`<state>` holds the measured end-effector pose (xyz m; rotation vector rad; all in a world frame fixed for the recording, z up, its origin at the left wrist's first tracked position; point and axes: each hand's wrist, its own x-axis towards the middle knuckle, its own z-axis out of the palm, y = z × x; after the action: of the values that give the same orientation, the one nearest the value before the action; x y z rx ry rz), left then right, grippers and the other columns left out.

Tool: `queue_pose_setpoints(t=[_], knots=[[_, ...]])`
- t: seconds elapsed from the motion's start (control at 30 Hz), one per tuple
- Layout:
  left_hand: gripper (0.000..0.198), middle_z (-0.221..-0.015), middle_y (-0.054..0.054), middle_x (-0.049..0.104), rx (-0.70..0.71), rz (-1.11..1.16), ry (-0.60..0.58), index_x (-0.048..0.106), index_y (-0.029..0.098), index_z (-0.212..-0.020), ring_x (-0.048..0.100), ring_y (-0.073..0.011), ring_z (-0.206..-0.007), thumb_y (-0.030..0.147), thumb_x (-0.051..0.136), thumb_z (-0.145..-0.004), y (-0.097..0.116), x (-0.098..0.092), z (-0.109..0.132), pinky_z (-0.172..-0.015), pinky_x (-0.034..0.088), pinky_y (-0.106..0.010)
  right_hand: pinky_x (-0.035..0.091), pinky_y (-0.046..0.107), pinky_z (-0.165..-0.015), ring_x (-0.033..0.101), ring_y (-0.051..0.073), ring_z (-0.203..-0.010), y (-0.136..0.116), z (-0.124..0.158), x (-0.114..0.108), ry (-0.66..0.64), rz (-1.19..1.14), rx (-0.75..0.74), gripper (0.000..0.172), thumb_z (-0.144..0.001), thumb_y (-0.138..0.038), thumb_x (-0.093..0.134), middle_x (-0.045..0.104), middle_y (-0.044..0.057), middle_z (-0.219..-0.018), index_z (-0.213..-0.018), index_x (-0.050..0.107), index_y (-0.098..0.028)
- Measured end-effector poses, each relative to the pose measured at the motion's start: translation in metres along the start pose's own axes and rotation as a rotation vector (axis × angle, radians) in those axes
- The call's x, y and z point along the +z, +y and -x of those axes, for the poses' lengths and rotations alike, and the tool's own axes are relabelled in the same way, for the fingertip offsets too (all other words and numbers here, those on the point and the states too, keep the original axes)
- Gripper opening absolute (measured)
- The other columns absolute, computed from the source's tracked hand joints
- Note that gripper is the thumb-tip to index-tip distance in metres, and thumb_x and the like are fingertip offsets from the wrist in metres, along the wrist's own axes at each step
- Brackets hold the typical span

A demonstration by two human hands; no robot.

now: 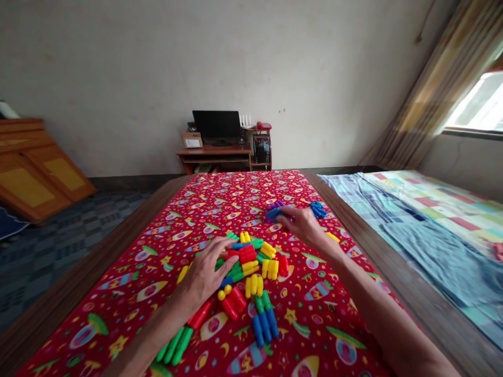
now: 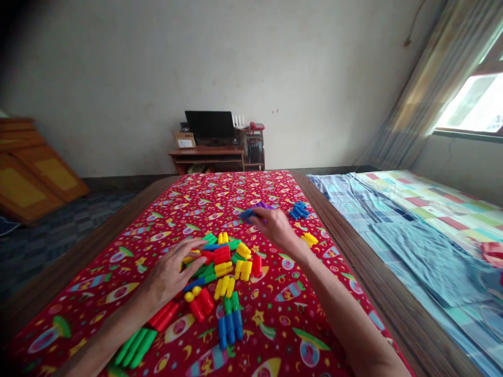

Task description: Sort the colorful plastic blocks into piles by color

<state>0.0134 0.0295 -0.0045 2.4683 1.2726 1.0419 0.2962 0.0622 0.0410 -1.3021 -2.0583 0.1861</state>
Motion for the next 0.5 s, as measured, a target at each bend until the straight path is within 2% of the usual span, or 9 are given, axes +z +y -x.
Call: queue_pose_setpoints(t=[0.07, 0.1, 0.17, 0.23, 0.3, 0.4, 0.5], knots=[[0.037, -0.125, -0.009, 0.063, 0.042, -0.082, -0.004, 0.061, 0.021, -0.117, 0.061, -0.0235, -0.115, 0.043, 0.041, -0.095, -0.012, 0.001, -0.001, -0.1, 0.05, -0.039, 0.037, 0.023, -0.059, 0.06, 0.015, -0.063, 0.045, -0.003, -0.019, 0.216, 0.196, 0.265, 0.03, -0.091, -0.03, 0.049, 0.071, 0.005, -0.075, -0.101, 0.073, -0.017], [0.039, -0.131, -0.01, 0.06, 0.052, -0.113, -0.027, 0.06, 0.021, -0.121, 0.057, -0.0237, -0.121, 0.042, 0.04, -0.096, -0.019, 0.003, 0.0, -0.104, 0.047, -0.04, 0.039, 0.025, -0.063, 0.064, 0.019, -0.07, 0.067, -0.002, -0.026, 0.28, 0.287, 0.391, 0.032, -0.092, -0.03, 0.047, 0.073, 0.008, -0.082, -0.105, 0.073, -0.017], [0.042, -0.138, -0.009, 0.055, 0.059, -0.158, -0.088, 0.058, 0.021, -0.127, 0.051, -0.0238, -0.128, 0.041, 0.039, -0.096, -0.032, 0.009, 0.002, -0.108, 0.043, -0.041, 0.042, 0.029, -0.068, 0.066, 0.024, -0.081, 0.106, 0.004, -0.034, 0.277, 0.421, 0.584, 0.035, -0.091, -0.029, 0.044, 0.074, 0.012, -0.09, -0.109, 0.073, -0.018], [0.041, -0.137, -0.009, 0.057, 0.069, -0.194, -0.144, 0.06, 0.021, -0.127, 0.05, -0.0244, -0.128, 0.039, 0.041, -0.095, -0.043, 0.015, 0.006, -0.109, 0.041, -0.043, 0.042, 0.031, -0.071, 0.066, 0.026, -0.088, 0.133, 0.015, -0.034, 0.238, 0.49, 0.683, 0.037, -0.091, -0.028, 0.043, 0.073, 0.014, -0.098, -0.113, 0.071, -0.019], [0.04, -0.133, -0.009, 0.06, 0.068, -0.211, -0.175, 0.06, 0.021, -0.127, 0.053, -0.0245, -0.125, 0.037, 0.042, -0.095, -0.049, 0.02, 0.008, -0.108, 0.042, -0.044, 0.042, 0.031, -0.072, 0.066, 0.027, -0.092, 0.149, 0.024, -0.029, 0.165, 0.498, 0.7, 0.038, -0.091, -0.026, 0.042, 0.073, 0.015, -0.102, -0.116, 0.07, -0.018], [0.039, -0.126, -0.009, 0.064, 0.035, -0.172, -0.195, 0.059, 0.022, -0.128, 0.06, -0.0231, -0.116, 0.035, 0.046, -0.093, -0.05, 0.02, 0.007, -0.102, 0.048, -0.04, 0.041, 0.029, -0.07, 0.066, 0.026, -0.09, 0.156, 0.03, -0.021, 0.071, 0.438, 0.612, 0.039, -0.09, -0.024, 0.041, 0.073, 0.014, -0.099, -0.115, 0.07, -0.015], [0.035, -0.116, -0.008, 0.069, -0.019, -0.098, -0.188, 0.063, 0.021, -0.119, 0.065, -0.0233, -0.107, 0.031, 0.053, -0.088, -0.047, 0.016, 0.003, -0.095, 0.052, -0.037, 0.039, 0.028, -0.065, 0.066, 0.024, -0.085, 0.154, 0.028, -0.023, 0.089, 0.39, 0.545, 0.038, -0.089, -0.023, 0.04, 0.073, 0.014, -0.091, -0.109, 0.072, -0.014]])
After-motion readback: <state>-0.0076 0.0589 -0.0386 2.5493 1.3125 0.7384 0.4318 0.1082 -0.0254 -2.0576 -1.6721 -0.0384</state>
